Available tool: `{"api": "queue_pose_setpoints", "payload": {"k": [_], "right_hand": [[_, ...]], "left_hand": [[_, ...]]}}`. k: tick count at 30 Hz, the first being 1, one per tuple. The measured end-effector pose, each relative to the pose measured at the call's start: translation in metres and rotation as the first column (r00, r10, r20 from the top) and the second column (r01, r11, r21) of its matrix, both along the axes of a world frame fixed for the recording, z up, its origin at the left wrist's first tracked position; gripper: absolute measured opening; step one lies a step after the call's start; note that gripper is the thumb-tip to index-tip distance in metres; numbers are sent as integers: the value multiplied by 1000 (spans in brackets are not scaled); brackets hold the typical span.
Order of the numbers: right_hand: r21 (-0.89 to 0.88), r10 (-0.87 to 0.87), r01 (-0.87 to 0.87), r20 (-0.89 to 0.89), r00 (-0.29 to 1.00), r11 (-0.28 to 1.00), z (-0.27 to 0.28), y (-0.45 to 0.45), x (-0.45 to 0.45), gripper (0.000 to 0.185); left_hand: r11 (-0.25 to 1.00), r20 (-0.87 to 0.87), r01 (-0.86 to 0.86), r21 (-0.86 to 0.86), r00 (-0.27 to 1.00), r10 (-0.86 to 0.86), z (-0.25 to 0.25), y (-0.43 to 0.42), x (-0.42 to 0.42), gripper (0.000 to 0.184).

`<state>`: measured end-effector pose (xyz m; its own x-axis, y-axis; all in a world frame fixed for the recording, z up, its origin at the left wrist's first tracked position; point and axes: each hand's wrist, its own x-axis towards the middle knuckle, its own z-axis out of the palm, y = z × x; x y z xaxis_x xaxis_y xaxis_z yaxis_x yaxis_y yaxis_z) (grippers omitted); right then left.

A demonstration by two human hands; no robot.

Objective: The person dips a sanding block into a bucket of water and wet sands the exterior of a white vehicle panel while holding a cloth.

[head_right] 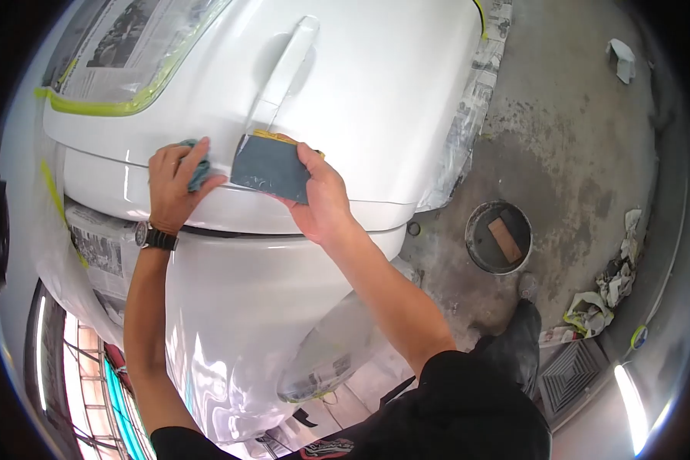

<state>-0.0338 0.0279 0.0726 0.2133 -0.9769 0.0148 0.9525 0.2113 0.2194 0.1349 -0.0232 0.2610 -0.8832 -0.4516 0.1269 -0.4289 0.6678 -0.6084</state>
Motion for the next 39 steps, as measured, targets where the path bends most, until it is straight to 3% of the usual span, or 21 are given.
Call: {"api": "queue_pose_setpoints", "payload": {"k": [6,11,14,15,17,20,22,23,26,28,32,33,34,35,37,39], "right_hand": [[87,195,-186,-111,974,979,1,12,14,38],[63,314,-307,-190,930,950,-23,32,9,51],[36,138,-139,-488,862,990,-48,41,7,70],[-200,-57,-82,-605,794,976,-65,39,2,75],[-629,-475,-76,-654,589,773,-100,32,-13,84],[-699,-549,-120,-645,532,705,-81,25,-30,85],[-617,-306,-212,-624,719,758,-54,29,-39,81],[-579,-171,-267,-591,789,770,-47,31,-39,79],[-561,-160,-62,-339,927,826,-47,39,-31,66],[-594,-264,-101,-496,827,798,-48,40,-31,56],[-629,-453,-3,-562,692,777,-40,43,-33,45],[-461,-210,-161,-652,729,872,-41,39,-38,41],[-355,-197,-107,-718,667,929,-39,37,-42,42],[-246,-171,-42,-779,603,968,-35,35,-46,44],[-241,-333,261,-851,405,935,-40,15,-34,47],[-467,-599,609,-800,17,641,-59,-36,21,49]], "left_hand": [[987,105,100,129,988,-114,-9,11,-16,70],[962,118,108,251,983,-141,-26,22,-31,42],[934,59,21,356,997,-45,-26,26,-36,28],[920,24,-12,392,1000,3,-24,26,-37,24],[821,-58,-135,554,978,200,-27,30,-34,17],[614,-51,-227,756,915,401,-32,41,-42,13],[474,13,-268,838,880,475,-35,42,-44,15],[476,16,-270,837,882,472,-36,42,-45,16],[485,24,-276,830,886,463,-38,38,-46,19],[500,23,-275,821,892,452,-36,36,-49,18],[515,63,-307,801,897,438,-32,33,-50,15],[544,65,-309,780,905,421,-26,33,-53,15],[573,71,-312,758,912,403,-19,33,-55,14],[676,37,-285,680,934,356,-9,27,-53,13],[883,15,-250,397,964,266,18,17,-44,12],[984,33,-154,89,988,151,33,-2,-23,20]]}}
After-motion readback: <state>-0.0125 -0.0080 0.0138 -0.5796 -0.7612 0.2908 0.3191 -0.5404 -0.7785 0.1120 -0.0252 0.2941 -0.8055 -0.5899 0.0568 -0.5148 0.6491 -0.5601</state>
